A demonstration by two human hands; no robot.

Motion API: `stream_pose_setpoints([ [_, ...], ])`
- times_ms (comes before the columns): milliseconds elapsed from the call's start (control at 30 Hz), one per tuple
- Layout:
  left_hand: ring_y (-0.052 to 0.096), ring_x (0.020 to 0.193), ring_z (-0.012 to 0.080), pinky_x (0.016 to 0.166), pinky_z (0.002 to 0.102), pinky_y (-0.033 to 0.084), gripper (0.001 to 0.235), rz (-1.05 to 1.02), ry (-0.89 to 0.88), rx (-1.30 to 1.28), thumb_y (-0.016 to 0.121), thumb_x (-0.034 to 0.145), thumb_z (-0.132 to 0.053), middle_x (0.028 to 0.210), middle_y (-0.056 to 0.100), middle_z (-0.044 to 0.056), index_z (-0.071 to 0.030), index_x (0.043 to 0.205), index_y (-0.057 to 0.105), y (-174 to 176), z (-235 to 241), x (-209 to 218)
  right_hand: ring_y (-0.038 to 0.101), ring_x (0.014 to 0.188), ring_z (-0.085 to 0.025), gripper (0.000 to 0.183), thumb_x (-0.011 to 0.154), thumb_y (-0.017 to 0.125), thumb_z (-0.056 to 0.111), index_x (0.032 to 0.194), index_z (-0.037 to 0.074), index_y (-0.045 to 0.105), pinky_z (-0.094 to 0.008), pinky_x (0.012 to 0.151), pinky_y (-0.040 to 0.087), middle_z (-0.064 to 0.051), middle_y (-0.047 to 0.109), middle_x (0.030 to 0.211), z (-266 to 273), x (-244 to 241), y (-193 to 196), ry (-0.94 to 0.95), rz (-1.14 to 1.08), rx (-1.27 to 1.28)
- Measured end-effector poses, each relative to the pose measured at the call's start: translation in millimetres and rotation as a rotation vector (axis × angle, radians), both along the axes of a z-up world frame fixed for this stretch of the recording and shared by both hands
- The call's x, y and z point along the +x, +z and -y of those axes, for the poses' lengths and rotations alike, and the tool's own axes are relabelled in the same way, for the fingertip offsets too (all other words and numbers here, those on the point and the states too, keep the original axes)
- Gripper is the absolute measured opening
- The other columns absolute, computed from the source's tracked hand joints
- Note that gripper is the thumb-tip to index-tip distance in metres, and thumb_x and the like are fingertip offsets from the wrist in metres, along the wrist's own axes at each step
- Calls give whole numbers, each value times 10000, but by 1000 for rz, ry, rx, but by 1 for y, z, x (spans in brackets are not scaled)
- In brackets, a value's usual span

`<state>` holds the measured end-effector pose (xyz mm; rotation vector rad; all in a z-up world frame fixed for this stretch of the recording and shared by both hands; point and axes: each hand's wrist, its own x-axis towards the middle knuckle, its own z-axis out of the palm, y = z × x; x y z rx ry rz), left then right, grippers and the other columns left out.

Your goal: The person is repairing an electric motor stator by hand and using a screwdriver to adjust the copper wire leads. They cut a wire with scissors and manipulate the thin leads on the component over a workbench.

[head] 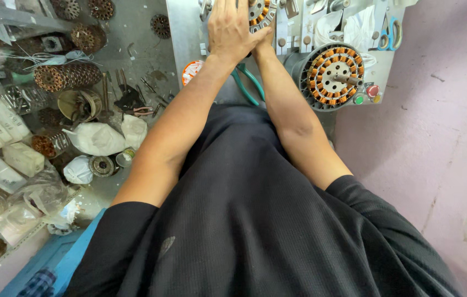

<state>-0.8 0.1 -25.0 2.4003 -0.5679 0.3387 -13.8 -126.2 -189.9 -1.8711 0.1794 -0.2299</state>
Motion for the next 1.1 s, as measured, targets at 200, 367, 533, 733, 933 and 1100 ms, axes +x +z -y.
stream_pose_setpoints([
  [200, 558, 1023, 369, 893, 475, 472, 693, 41, 11, -34, 941, 672, -484, 1037, 596, 157, -36, 1082, 607, 1, 1, -1, 618, 1327, -278, 612, 965, 769, 168, 1465, 56, 434, -384, 1143, 490, -140, 622, 1434, 1, 0, 0, 0, 4, -12],
  [367, 549, 1133, 382, 972, 469, 467, 803, 28, 18, -34, 948, 641, -454, 1158, 591, 167, -26, 1219, 589, 5, 0, -1, 614, 1335, -281, 625, 964, 773, 168, 1473, 55, 427, -386, 1150, 486, -143, 617, 1442, 2, 9, 2, -1, 19, -12],
  [533, 530, 1203, 388, 1021, 466, 451, 892, -29, 18, -5, 955, 660, -481, 1229, 575, 181, -17, 1307, 555, -2, 0, -3, 610, 1344, -284, 639, 963, 777, 168, 1480, 54, 419, -387, 1157, 483, -146, 612, 1451, 0, 9, 5, 20, 27, -3],
  [733, 534, 1234, 367, 1063, 469, 445, 834, -217, 7, 16, 947, 709, -545, 1254, 590, 134, -94, 1297, 565, 7, -3, -8, 605, 1354, -287, 655, 962, 782, 167, 1489, 53, 410, -389, 1165, 479, -149, 606, 1461, 2, -7, 17, 54, 49, 6],
  [933, 524, 1254, 397, 1082, 480, 422, 815, 125, 59, -101, 899, 777, -364, 1359, 536, 175, -54, 1409, 487, 22, -48, -59, 595, 1348, -333, 686, 934, 815, 153, 1484, 44, 421, -395, 1159, 492, -188, 551, 1482, 0, -44, 41, 9, 77, -64],
  [1100, 633, 1066, 357, 903, 468, 544, 518, -303, 316, -55, 885, 826, -328, 1132, 597, 127, -72, 1142, 565, 20, -127, -127, 506, 1368, -460, 657, 922, 791, 130, 1480, -18, 477, -415, 1135, 490, -268, 383, 1548, 7, -55, 52, 118, -5, -300],
])
